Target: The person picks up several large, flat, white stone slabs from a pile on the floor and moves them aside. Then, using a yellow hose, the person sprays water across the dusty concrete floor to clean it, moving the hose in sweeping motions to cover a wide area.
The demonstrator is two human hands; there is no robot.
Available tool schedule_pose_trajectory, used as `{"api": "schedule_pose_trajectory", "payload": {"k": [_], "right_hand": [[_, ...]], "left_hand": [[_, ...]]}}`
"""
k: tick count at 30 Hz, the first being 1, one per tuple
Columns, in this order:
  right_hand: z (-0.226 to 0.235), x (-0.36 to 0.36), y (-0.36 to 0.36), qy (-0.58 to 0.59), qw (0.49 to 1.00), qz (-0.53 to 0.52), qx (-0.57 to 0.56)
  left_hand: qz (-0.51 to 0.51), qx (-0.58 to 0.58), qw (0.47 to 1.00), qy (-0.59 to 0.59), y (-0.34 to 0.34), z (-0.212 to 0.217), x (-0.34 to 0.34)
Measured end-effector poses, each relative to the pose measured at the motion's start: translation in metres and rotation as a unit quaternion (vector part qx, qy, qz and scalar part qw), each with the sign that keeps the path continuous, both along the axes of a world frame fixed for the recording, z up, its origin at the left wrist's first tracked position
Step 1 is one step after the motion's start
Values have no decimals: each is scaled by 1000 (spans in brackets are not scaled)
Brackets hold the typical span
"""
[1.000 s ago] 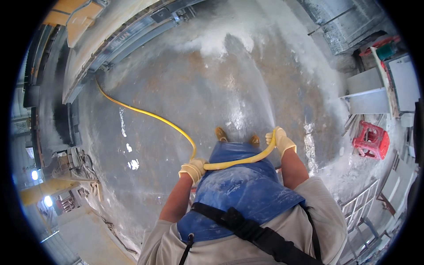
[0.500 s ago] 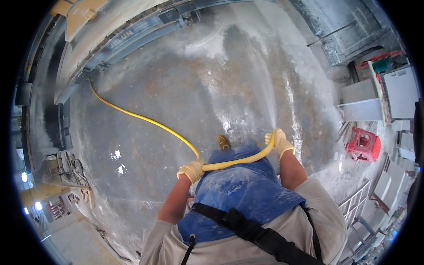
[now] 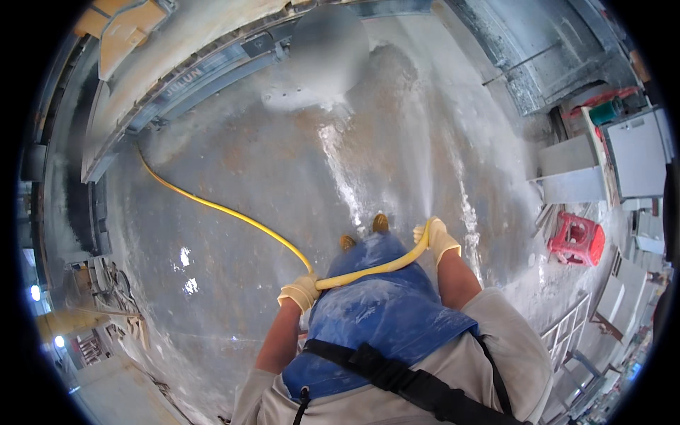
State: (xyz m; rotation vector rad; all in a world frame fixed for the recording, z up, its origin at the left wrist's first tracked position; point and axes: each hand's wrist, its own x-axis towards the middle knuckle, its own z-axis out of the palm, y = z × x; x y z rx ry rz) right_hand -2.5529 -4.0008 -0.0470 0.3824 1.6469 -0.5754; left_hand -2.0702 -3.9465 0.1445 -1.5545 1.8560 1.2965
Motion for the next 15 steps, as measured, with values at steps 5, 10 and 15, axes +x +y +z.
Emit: {"api": "schedule_pose_trajectory", "payload": {"k": [5, 10, 15], "right_hand": [[93, 38, -42, 0, 991, 132, -33], [73, 54, -75, -20, 988, 140, -66], [29, 53, -105, -49, 991, 120, -30]], "left_hand": [[-1, 24, 998, -49, -28, 55, -25], [-6, 45, 999, -22, -30, 37, -14], [7, 36, 999, -30, -39, 30, -12]]}}
